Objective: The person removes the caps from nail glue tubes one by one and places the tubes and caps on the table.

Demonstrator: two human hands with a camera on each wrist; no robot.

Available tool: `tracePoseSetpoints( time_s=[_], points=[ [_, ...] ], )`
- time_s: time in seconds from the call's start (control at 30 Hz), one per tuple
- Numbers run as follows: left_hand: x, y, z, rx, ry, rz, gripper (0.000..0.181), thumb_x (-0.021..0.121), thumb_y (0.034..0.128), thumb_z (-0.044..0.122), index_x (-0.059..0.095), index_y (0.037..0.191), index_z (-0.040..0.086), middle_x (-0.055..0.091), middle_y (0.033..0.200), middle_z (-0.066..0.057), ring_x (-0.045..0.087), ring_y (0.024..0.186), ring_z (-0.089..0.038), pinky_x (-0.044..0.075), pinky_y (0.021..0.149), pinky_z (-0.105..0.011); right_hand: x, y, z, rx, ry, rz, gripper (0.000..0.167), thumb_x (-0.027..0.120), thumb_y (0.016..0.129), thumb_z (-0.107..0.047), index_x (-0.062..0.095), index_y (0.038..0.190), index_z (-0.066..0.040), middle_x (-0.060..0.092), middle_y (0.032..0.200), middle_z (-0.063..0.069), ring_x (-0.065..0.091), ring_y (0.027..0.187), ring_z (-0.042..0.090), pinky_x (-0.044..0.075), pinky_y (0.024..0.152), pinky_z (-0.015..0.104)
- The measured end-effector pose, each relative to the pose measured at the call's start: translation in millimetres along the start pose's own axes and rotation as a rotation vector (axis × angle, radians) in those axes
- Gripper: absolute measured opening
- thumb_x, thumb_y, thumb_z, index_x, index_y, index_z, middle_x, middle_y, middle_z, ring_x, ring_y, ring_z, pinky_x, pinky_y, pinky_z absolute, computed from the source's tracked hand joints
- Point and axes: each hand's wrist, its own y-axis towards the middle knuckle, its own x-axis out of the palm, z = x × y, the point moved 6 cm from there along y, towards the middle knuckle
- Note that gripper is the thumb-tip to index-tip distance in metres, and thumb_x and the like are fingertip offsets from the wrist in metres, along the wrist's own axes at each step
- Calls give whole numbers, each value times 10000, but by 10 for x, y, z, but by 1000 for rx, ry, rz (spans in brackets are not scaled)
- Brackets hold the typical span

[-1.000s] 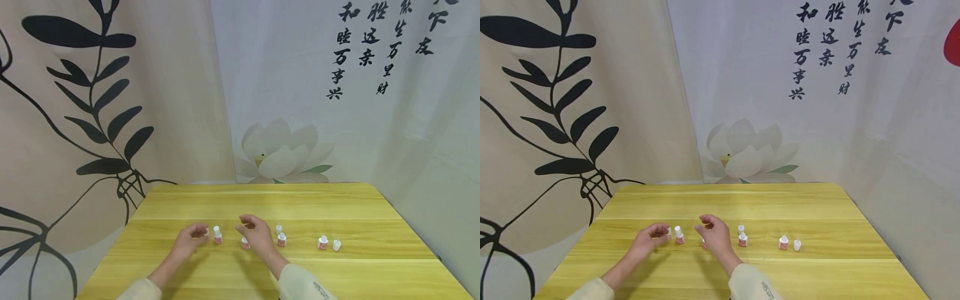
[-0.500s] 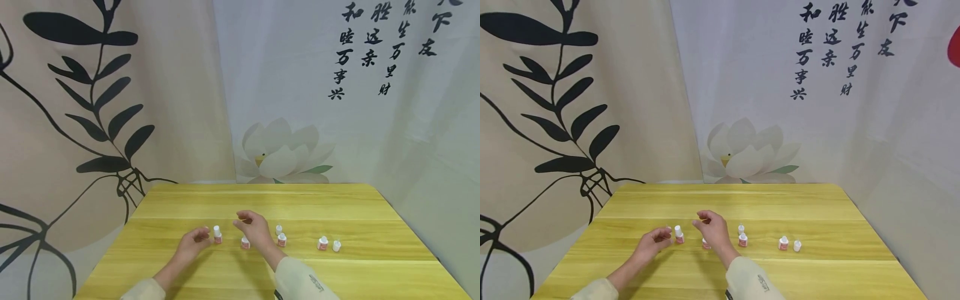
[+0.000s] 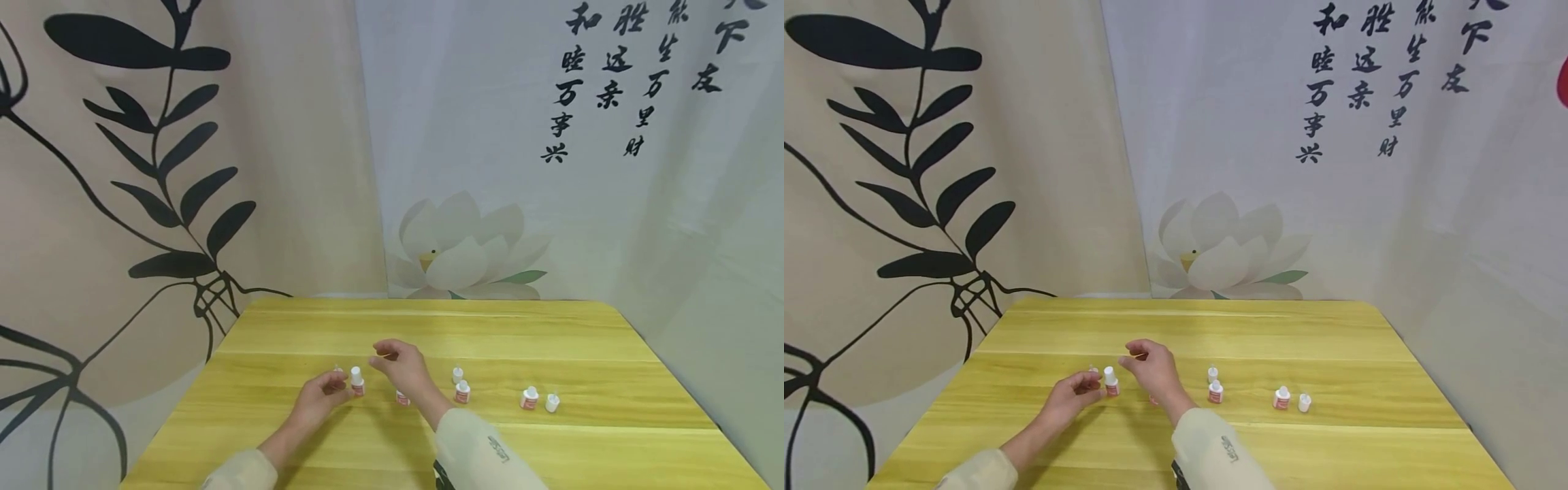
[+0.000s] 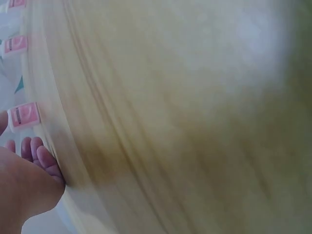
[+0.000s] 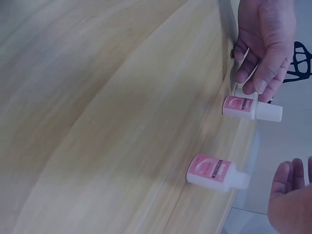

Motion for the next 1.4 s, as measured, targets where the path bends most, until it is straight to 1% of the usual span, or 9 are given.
tracePoseSetpoints(
  time_s=[0.27,0.43,0.57,0.63,0.8,0.87,1.1,1.23,1.4],
  points=[
    [17,25,2,11,7,-8,371,795,829,107,667,1155,-16,652,1035,-116,619,959,-243,545,836,-414,98,51,-49,11,4,-27,291,716,922,-198,676,1182,-72,670,1106,36,610,990,202,533,849,403],
    [41,39,3,22,26,-35,361,793,835,124,672,1149,-4,660,1013,-101,628,946,-231,552,825,-390,167,66,-61,23,28,-45,293,726,915,-194,678,1174,-67,668,1100,33,605,985,202,529,839,420],
    [64,40,9,13,21,-57,354,790,844,152,677,1148,10,659,1000,-82,626,934,-216,555,817,-373,196,77,-49,29,24,-45,308,734,909,-216,679,1178,-75,666,1102,31,607,994,206,529,845,449],
    [71,39,11,8,14,-61,340,787,849,155,680,1139,13,657,990,-77,622,925,-210,554,815,-369,204,82,-40,35,29,-49,311,733,911,-222,679,1179,-75,666,1115,52,609,998,212,526,853,468],
    [84,48,-5,2,9,-53,332,791,848,171,684,1124,20,658,969,-70,619,898,-200,551,796,-353,212,110,-6,55,28,-57,295,730,915,-233,685,1165,-83,669,1087,42,614,986,204,520,860,478],
    [91,55,-13,7,11,-53,338,790,851,175,683,1128,14,661,967,-69,619,893,-200,552,788,-345,210,122,0,56,14,-61,281,728,917,-226,688,1157,-85,669,1065,19,613,977,199,522,856,468],
    [99,60,-34,29,22,-45,335,789,854,176,691,1123,2,678,964,-60,633,901,-197,554,766,-289,216,154,8,42,-56,-91,242,714,928,-196,690,1134,-71,676,1108,71,614,983,209,532,851,426],
    [100,49,-20,30,19,-44,330,792,852,197,695,1105,8,683,963,-60,636,900,-198,548,772,-297,230,143,21,52,-31,-104,235,718,922,-184,691,1123,-65,678,1075,44,613,981,217,518,875,458],
    [105,58,-36,19,23,-42,301,788,856,232,701,1065,34,690,962,-51,633,892,-189,535,787,-312,244,115,23,77,6,-126,241,732,910,-194,691,1117,-77,667,1047,13,603,986,223,496,899,501]
  ],
)
